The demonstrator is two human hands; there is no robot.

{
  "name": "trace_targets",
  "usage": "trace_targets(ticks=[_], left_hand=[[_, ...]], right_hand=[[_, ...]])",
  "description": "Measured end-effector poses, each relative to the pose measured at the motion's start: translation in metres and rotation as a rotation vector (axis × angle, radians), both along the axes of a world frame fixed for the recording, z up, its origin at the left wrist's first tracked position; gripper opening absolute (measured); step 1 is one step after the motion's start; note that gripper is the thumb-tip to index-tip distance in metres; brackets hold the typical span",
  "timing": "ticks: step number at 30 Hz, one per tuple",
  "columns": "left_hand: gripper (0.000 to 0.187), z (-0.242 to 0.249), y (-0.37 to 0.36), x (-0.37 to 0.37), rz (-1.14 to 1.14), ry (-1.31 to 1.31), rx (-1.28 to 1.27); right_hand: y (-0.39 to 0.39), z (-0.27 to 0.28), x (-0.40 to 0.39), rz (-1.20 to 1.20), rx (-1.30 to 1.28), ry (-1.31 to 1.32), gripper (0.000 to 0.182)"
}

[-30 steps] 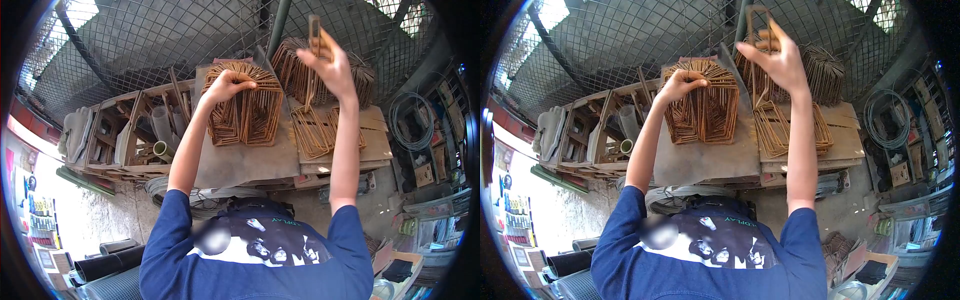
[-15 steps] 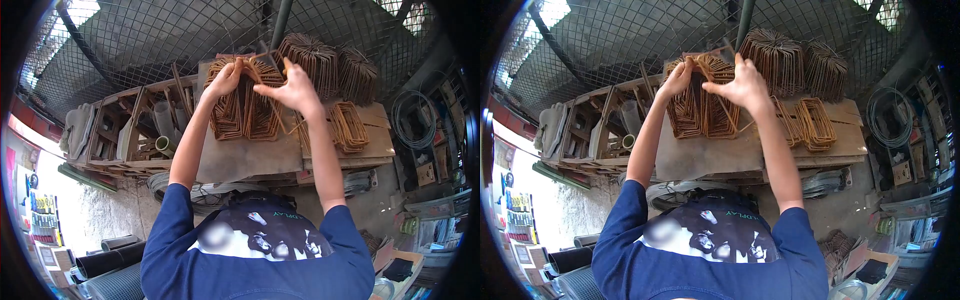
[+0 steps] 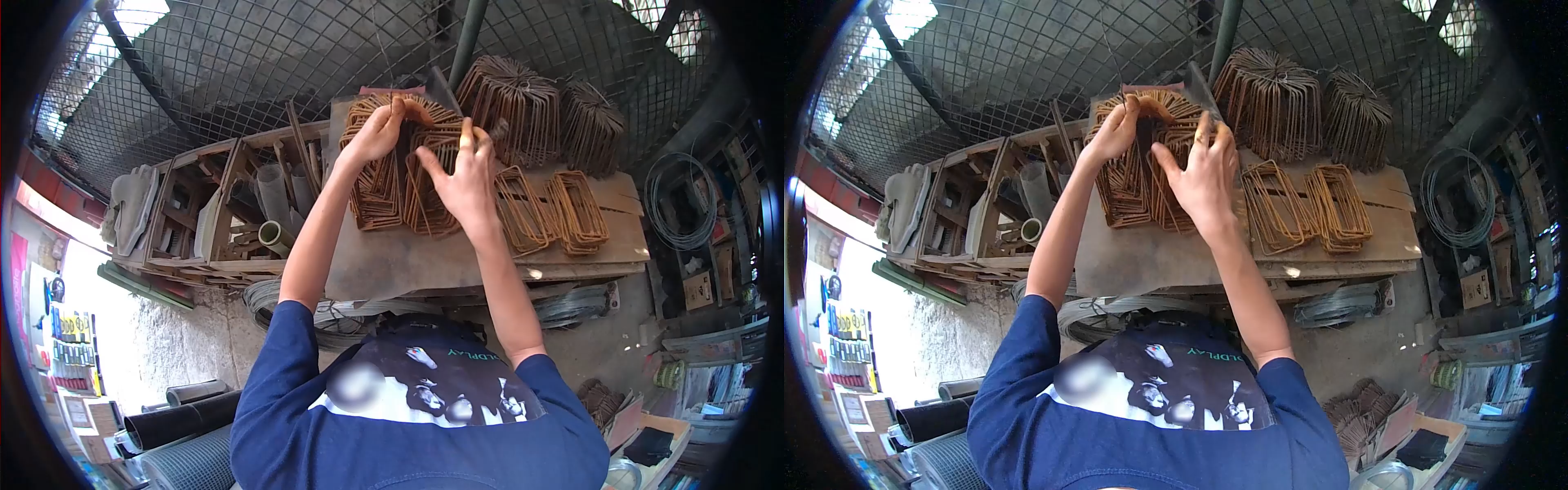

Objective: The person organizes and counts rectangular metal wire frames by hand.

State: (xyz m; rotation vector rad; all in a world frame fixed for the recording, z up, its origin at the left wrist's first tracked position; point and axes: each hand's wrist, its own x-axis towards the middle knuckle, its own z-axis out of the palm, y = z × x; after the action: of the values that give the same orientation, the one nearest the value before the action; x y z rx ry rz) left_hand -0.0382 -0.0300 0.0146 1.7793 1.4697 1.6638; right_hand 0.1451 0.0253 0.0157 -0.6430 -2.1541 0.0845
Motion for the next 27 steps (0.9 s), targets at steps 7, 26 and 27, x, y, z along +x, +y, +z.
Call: trace_targets(ticks=[7,26,27], left_hand=[[0.051,0.010,-0.005,0.010,0.113,-0.018,0.014],[0.063,0.045,-0.007,0.018,0.416,0.091,0.151],[0.062,0.044,-0.005,0.017,0.413,0.068,0.168]], right_hand=[[0.008,0.017,-0.013,0.735,-0.474,0.118,0.038],[0.056,0.073,-0.073,0.859,-0.799,0.311,0.057],[0.054,0.073,-0.077,0.860,-0.799,0.314,0.057]])
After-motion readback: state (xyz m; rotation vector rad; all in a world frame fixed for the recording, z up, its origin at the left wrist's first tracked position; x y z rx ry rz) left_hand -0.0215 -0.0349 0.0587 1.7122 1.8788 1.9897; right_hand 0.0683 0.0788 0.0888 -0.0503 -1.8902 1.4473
